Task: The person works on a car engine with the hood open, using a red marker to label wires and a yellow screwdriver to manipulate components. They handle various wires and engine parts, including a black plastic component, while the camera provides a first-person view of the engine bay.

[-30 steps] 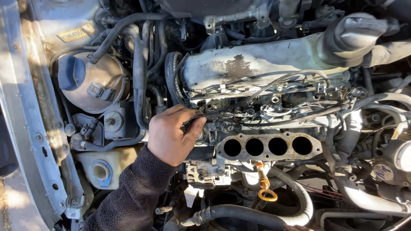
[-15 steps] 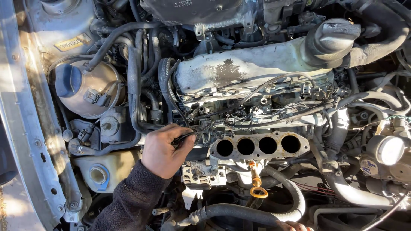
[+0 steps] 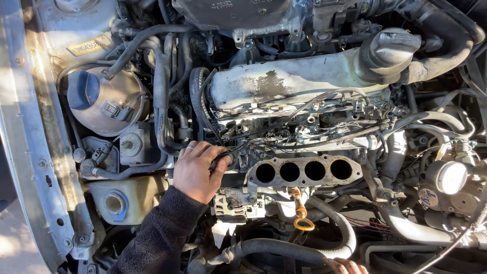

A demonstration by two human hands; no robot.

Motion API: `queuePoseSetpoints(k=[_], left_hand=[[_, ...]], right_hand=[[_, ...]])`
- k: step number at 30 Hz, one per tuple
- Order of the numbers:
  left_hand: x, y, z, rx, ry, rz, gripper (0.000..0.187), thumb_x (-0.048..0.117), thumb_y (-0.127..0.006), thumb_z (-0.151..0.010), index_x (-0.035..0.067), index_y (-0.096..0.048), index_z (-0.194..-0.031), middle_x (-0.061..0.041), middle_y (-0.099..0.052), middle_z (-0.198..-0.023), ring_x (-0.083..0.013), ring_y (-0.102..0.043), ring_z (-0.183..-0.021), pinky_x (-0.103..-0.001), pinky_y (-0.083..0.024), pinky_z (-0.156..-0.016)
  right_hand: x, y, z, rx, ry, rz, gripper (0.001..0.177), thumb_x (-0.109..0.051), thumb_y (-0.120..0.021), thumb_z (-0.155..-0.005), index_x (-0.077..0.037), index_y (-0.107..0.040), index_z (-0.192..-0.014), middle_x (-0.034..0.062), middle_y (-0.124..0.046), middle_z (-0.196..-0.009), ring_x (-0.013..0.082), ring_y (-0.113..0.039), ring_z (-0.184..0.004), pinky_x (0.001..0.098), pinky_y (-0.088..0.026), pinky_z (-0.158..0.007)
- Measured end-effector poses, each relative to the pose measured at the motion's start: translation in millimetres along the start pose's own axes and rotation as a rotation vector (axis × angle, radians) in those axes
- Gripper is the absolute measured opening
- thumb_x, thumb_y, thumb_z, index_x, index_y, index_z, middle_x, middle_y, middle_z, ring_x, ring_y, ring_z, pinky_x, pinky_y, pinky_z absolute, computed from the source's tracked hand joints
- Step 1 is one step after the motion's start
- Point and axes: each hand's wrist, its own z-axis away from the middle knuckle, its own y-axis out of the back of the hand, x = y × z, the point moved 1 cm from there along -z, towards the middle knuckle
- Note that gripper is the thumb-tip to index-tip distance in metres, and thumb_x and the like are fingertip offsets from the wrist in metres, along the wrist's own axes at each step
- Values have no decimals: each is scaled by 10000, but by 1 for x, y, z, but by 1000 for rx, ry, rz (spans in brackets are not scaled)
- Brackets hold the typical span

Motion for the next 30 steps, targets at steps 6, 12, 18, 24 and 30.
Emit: queuePoseSetpoints(k=[6,12,18,24,30], left_hand=[[-3,-18,-1,132,-10,4,289,366,-737,-919,98,-776,-1020,-54,-653,-985,-244,-593,-869,-396,-491,-790],[13,-14,-5,168,21,-49,323,340,-702,-922,89,-741,-1122,-95,-666,-1115,-273,-602,-991,-424,-497,-872],[27,-18,-15,443,-129,57,257,142,-748,-764,43,-696,-995,-108,-641,-1079,-304,-596,-990,-434,-483,-909],[25,-27,-16,480,-165,57,310,154,-752,-768,35,-710,-1051,-103,-648,-1072,-285,-608,-1000,-424,-483,-962],[9,-47,-22,619,-241,84,239,143,-737,-653,146,-707,-890,-50,-626,-939,-304,-653,-975,-448,-514,-902]], right_hand=[[-16,50,-61,-299,-165,-30,225,-230,-780,-802,-276,-785,-1022,-96,-763,-880,21,-700,-803,251,-591,-704],[-54,135,-186,-273,-131,-88,276,-146,-700,-825,-157,-756,-1096,-5,-804,-972,74,-745,-844,262,-604,-761],[-73,166,-234,-264,-359,-212,843,-798,-891,-518,-125,-796,-1017,21,-768,-997,150,-764,-877,318,-646,-823],[-92,273,-468,-265,-144,-16,538,-497,-843,-726,-162,-731,-1132,-18,-685,-1244,189,-682,-1050,355,-573,-919],[-36,162,-562,-113,400,85,403,-333,-827,-712,-152,-751,-1063,84,-665,-1182,336,-620,-1221,490,-506,-1003]])
